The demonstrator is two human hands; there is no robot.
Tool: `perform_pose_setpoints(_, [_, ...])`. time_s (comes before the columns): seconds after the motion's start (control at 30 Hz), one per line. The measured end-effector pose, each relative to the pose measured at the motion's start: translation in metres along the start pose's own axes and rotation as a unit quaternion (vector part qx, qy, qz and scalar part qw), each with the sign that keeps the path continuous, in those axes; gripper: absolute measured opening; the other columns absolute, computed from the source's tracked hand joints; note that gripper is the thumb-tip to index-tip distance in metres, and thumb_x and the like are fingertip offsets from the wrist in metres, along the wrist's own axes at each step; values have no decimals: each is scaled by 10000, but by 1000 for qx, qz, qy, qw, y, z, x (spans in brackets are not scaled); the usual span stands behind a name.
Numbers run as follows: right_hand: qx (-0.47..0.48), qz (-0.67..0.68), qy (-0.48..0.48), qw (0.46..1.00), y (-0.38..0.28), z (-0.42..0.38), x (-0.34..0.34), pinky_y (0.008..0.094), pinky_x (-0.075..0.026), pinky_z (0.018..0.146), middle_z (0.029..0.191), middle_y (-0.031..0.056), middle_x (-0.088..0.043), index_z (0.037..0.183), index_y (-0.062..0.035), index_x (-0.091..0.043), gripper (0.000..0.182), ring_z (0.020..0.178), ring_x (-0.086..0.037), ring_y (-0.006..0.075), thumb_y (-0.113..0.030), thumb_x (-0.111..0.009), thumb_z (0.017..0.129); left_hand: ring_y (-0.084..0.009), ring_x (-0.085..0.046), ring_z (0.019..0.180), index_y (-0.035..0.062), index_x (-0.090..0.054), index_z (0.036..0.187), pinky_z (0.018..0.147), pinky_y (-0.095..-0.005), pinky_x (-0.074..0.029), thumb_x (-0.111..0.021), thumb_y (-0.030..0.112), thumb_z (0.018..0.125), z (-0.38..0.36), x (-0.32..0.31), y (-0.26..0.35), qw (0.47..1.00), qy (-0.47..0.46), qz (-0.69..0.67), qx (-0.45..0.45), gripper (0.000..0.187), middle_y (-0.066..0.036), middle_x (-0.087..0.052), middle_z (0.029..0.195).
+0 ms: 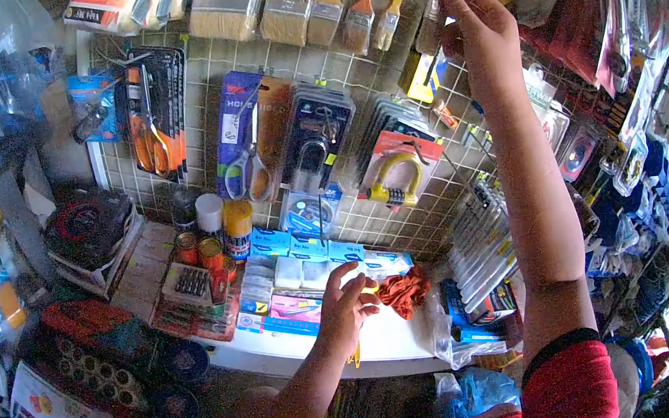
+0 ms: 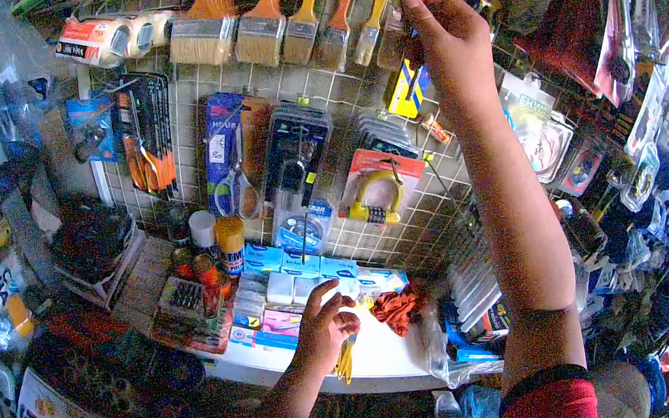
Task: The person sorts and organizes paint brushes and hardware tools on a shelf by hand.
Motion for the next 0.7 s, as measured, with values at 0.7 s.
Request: perform_pose_setpoints(0.7, [-1, -231, 94, 968, 123, 41, -14, 330, -527, 788, 984, 119, -734, 1057, -84, -727, 265, 861, -708, 229, -264, -682, 868, -164, -609, 731, 145, -530, 1248, 671, -332, -493, -625, 280, 929, -2, 5, -7, 998, 37, 3, 49, 359, -65, -622, 970])
Point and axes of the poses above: each hand's wrist, its own z-axis towards the middle knuckle, its own x-axis out of the back of the hand, y = z × x, the point moved 5 cm from there along z, towards the middle knuckle
